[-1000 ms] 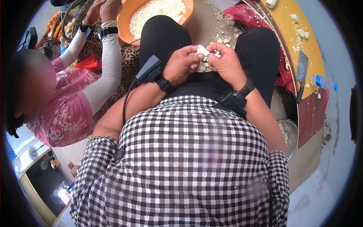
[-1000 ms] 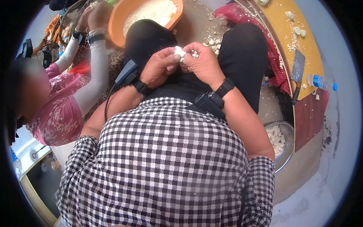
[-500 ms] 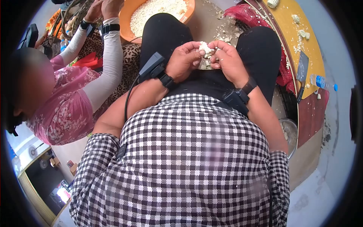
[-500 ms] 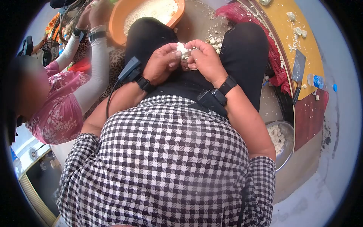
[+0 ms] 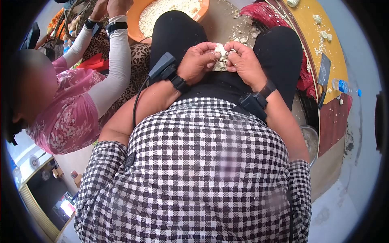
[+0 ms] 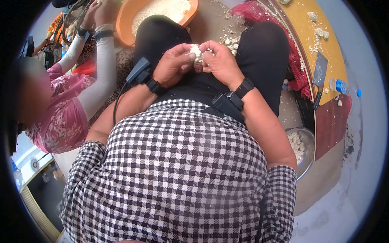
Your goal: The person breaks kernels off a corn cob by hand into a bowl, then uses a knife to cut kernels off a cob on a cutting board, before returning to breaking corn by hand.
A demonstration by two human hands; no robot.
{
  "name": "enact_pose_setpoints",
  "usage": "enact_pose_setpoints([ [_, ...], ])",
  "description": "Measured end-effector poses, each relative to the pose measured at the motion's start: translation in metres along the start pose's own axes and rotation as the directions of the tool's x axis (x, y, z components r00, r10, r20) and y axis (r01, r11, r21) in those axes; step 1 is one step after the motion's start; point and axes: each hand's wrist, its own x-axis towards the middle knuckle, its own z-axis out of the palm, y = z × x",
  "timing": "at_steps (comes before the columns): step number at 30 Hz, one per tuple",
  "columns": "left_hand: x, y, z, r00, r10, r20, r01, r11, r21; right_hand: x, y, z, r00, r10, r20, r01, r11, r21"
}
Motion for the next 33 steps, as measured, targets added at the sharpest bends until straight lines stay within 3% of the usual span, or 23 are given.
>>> enact_pose_setpoints([
  [2,0.0,0.001,0.001,1.0,0.003,0.001,-0.003,1.0,-0.006,0.001,0.0,-0.003,1.0,-0.006,0.025,0.005,1.0,0.023],
  [5,0.001,0.0,-0.001,1.0,0.009,-0.007,-0.009,1.0,-0.018,0.003,0.003,-0.004,0.999,0.013,0.046,-0.023,0.974,0.225],
  [8,0.002,0.001,0.001,0.999,0.03,-0.015,-0.031,0.999,-0.019,0.002,0.0,0.002,0.999,-0.021,0.032,0.019,0.998,0.06],
  [14,0.0,0.001,0.0,1.0,0.013,0.008,-0.013,1.0,0.026,0.004,0.006,-0.002,1.0,-0.026,0.009,0.026,0.998,0.056],
  [23,0.0,0.002,0.001,1.0,0.016,-0.023,-0.016,1.0,0.011,0.001,-0.003,0.005,0.999,0.044,0.013,-0.046,0.959,0.28],
  [26,0.001,0.0,-0.002,1.0,0.026,-0.014,-0.026,1.0,0.001,0.001,0.0,0.005,0.997,-0.03,0.065,0.024,0.997,0.079],
  [29,0.001,0.001,0.0,1.0,0.017,-0.021,-0.017,1.0,0.018,0.001,0.002,0.002,0.998,-0.033,0.061,0.028,0.996,0.081],
  [33,0.004,-0.003,-0.002,0.999,0.047,-0.024,-0.045,0.998,0.052,0.0,0.0,0.007,0.998,-0.054,-0.017,0.051,0.991,-0.123],
])
